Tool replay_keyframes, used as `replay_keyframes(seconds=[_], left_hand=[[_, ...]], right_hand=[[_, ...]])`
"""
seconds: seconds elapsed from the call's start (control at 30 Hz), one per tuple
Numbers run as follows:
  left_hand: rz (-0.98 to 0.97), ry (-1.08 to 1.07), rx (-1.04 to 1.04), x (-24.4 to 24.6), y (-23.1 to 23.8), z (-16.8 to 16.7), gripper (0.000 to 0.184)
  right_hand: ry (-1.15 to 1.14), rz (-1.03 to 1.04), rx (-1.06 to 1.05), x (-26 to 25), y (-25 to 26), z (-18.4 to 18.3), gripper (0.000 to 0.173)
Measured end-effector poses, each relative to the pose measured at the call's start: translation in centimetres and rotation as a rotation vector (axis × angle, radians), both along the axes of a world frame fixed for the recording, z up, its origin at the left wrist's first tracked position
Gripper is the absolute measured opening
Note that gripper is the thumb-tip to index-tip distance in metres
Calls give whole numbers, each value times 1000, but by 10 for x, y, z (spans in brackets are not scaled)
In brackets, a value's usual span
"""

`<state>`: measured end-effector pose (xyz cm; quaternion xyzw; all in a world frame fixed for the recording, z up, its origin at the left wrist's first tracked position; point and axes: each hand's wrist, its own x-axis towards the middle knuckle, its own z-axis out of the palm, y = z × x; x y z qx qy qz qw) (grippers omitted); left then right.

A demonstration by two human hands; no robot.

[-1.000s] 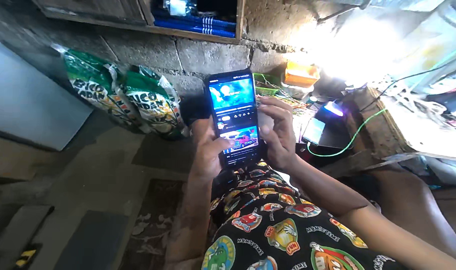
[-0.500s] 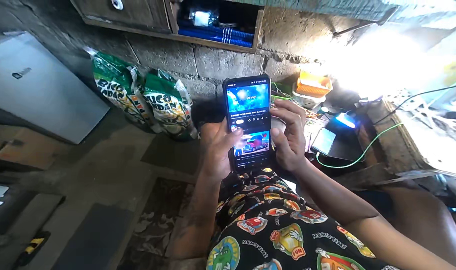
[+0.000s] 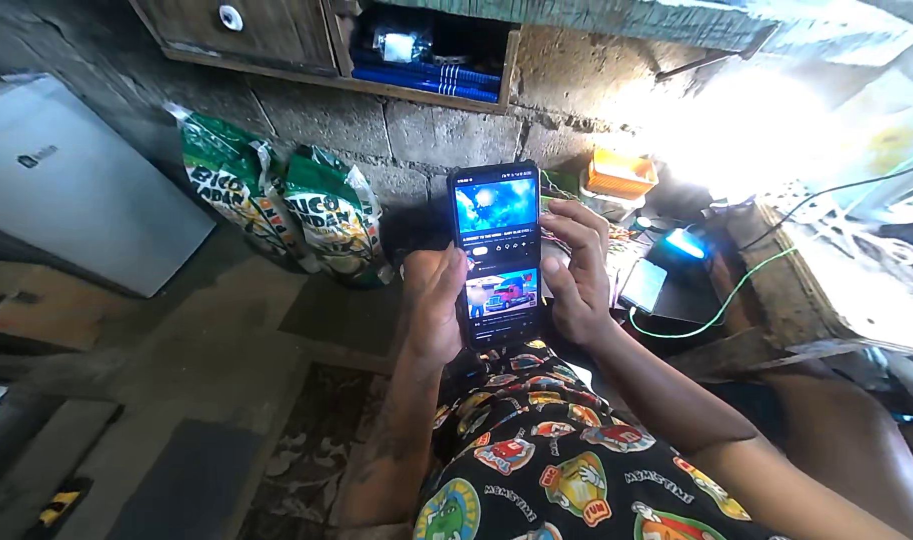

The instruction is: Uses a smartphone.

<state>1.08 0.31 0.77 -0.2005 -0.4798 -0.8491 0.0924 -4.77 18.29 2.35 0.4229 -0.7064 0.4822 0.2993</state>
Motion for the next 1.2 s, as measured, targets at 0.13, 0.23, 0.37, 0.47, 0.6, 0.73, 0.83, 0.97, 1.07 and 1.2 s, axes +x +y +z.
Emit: replay_keyframes(seconds=[0.13,0.23,0.37,0.47,0.6,0.73,0.83,0.97,1.07,1.2], left_hand=[[57,9,-29,-3,-1,-2,45],[53,-8,-14,-2,0,-3,45],[15,-16,-6,-1,0,-3,46],[14,-9,-8,-2,-1,-3,44],[77,-13,-33,-3,-3,-4,44],[23,13,25,-3,-1,1,43],[-41,31,63,-3,0,2,48],[-30,53,99,-10,2,0,55],[-55,41,134,-13,5,-1,58],[-40,-10,158,-13,7,-1,58]], right_hand=[[6,14,-18,-1,-2,-1,42],[-4,8,1,0,-1,-1,41],[-10,-45,16,-1,1,1,43],[-25,-57,13,-1,0,3,44],[-42,-62,18,0,-3,3,43],[-34,-49,11,-2,-3,2,42],[-46,-89,30,0,-2,3,45],[-108,-90,-5,-3,-3,-1,50],[-117,-139,-23,-17,-1,-7,58],[-312,-286,-136,-62,12,-25,56]])
